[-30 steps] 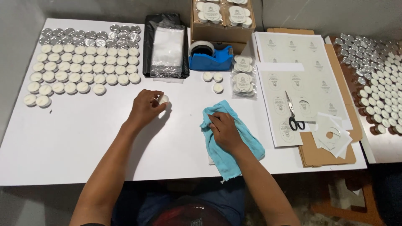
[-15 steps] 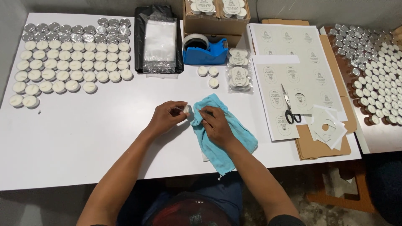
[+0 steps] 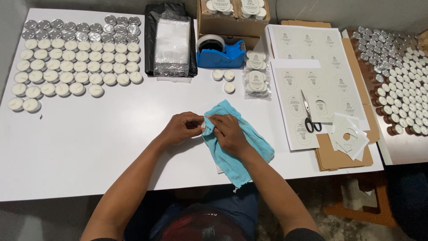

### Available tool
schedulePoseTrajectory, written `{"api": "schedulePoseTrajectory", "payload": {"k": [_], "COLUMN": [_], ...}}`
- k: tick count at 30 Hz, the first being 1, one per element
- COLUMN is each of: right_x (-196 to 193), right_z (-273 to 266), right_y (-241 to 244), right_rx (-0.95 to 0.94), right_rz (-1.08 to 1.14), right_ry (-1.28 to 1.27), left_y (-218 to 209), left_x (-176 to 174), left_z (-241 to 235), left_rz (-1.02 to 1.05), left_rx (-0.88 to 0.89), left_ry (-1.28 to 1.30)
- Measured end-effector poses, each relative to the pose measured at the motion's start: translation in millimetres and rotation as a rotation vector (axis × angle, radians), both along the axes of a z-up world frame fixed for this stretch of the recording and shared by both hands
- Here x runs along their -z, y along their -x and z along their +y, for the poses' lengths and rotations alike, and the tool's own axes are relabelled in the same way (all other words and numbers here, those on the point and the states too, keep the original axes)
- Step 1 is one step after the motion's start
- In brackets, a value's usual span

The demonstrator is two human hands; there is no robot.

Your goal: Cutting out labels from a printed sheet and preparing small candle tins by wiping and organizing them on a work surface.

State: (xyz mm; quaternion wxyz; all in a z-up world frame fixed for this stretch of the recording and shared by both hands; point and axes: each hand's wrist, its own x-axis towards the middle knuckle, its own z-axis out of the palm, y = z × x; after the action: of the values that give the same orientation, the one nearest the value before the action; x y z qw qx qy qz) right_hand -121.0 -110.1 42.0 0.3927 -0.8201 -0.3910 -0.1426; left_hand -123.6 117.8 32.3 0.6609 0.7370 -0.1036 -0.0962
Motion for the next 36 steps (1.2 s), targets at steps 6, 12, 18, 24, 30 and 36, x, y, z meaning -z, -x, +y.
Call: {"api": "schedulePoseTrajectory", "payload": {"k": [6, 12, 18, 24, 30, 36], "right_x": [3, 9, -12, 14, 39, 13], "right_z": [0, -2, 5, -1, -6, 2], "right_y": [1, 4, 4, 0, -5, 6], "right_rx": [0.01, 0.053, 0.037, 0.081, 0.125, 0.096], "right_rz": [-0.048, -0.051, 0.132, 0.209, 0.105, -0.094], "right_ry": [0.004, 0.053, 0.079, 0.099, 0.117, 0.01], "left_y": [3, 3, 3, 5, 3, -5], "left_x": [-7, -3, -5, -4, 8, 34], "left_z": [-2, -2, -3, -3, -9, -9], "left_rz": [0.057, 0.078, 0.173, 0.213, 0.176, 0.171], "left_rx": [0.006, 0.013, 0.011, 0.034, 0.019, -0.071], "left_ry": [0.012, 0.031, 0.135, 0.293, 0.373, 0.344]}}
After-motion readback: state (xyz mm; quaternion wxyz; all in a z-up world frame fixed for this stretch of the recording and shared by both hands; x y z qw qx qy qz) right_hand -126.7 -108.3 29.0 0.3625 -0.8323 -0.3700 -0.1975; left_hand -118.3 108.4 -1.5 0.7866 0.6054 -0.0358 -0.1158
